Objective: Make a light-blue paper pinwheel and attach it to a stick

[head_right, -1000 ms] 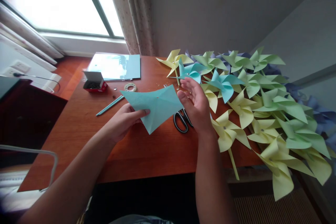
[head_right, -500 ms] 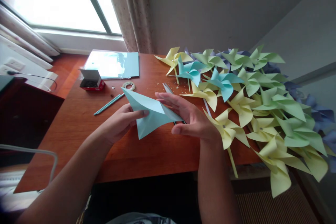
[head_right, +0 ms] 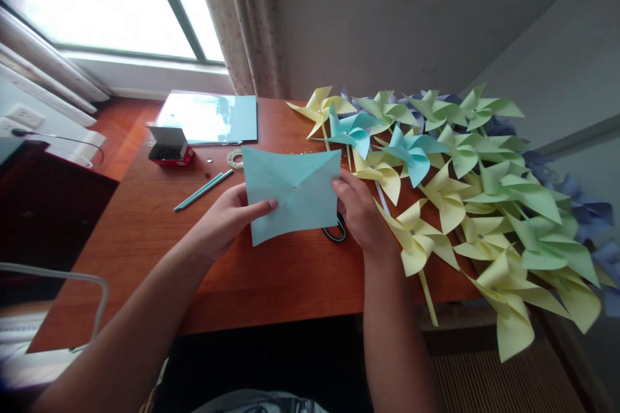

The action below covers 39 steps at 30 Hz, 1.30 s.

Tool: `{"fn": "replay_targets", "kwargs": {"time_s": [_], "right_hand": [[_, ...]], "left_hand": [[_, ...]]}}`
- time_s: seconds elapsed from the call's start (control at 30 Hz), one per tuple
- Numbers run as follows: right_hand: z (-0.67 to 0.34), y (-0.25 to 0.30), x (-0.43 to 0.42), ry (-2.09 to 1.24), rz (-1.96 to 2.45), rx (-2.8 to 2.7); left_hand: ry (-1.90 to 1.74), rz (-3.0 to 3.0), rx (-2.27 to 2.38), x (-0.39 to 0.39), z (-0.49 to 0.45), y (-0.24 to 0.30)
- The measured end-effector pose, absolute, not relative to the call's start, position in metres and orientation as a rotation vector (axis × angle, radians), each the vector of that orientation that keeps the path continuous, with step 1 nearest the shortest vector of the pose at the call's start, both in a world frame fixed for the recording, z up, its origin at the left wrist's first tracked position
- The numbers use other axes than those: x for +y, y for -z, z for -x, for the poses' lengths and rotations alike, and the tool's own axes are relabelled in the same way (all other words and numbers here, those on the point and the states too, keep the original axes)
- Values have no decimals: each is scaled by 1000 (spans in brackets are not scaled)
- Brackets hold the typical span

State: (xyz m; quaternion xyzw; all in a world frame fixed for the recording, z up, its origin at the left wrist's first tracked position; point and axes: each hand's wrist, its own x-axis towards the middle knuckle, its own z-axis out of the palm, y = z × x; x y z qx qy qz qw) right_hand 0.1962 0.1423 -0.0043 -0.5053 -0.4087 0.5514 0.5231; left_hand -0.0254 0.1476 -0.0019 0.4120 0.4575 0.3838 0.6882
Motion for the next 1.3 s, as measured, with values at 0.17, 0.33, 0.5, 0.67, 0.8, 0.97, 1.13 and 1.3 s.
{"fn": "replay_targets", "kwargs": {"time_s": [0.17,0.33,0.5,0.67,0.8,0.97,1.13,1.3], "right_hand": [[-194,-1,144,-1464,1115,-1004],[-194,-2,145,-1577,1113,-884],[-195,-4,144,-1604,1165,-816],[-195,-1,146,-1631,1149,-800],[-192,1,147,-1612,1070,-812],[-192,1,149,-1596,1065,-817],[-195,6,151,-1540,1111,-763],[-196,8,152,-1508,1100,-718]], "left_hand": [[-800,-961,1052,146,24,-2],[-773,-930,1045,146,25,-3],[-751,-829,1001,145,28,-6],[-743,-791,934,144,29,-8],[-757,-792,918,145,29,-6],[-757,-776,903,144,29,-5],[-746,-841,890,144,30,-5],[-656,-910,839,142,31,-6]]}}
